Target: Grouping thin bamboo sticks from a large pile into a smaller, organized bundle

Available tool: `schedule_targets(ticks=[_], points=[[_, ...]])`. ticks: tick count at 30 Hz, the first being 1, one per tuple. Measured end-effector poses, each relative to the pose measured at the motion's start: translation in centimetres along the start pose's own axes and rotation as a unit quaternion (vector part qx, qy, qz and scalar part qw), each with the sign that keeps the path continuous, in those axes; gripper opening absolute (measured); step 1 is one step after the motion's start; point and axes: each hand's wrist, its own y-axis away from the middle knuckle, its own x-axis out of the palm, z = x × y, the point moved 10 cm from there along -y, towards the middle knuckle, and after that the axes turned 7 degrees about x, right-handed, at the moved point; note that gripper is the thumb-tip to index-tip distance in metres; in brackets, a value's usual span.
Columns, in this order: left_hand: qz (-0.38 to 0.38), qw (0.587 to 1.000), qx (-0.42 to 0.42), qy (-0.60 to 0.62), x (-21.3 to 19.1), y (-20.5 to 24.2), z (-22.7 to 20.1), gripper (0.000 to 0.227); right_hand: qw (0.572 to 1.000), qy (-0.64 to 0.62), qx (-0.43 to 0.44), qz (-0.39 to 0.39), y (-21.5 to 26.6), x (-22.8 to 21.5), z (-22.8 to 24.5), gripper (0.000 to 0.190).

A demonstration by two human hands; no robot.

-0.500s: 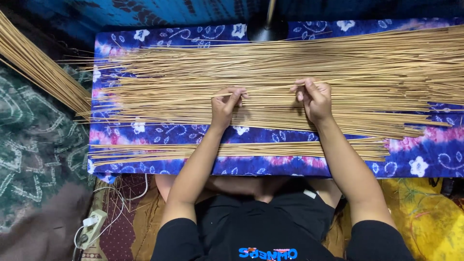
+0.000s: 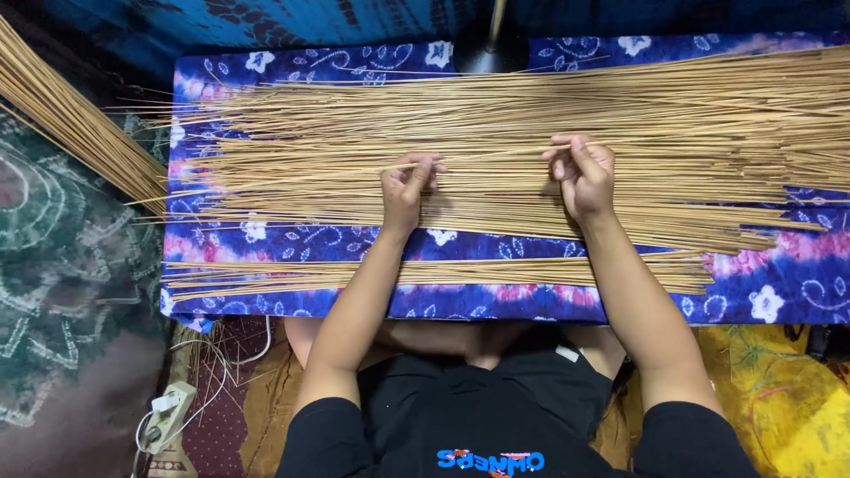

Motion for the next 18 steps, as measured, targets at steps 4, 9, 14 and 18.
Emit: schedule_targets(ticks=[4,9,14,18], points=[[0.052,0.999,0.005,-0.005,2.4,0.8,-0.8,0.015,0.997,0.061,0.028,0.036,0.4,0.8,-2.6,0.03],[-0.004,1.0,-0.01,-0.023,-0.6,-0.1,0.3,0.022,0.999,-0.012,0.014,-0.027,-0.1,-0.7,-0.1,0.028],[0.02,1.0,-0.013,0.0,0.8,0.0,0.8,0.022,0.999,0.047,0.015,-0.007,-0.2,-0.1,-0.1,0.032],[0.037,0.999,-0.02,0.009,0.4,-0.1,0.6,0.025,0.997,0.072,0.018,0.015,0.3,0.3,-0.6,0.03]])
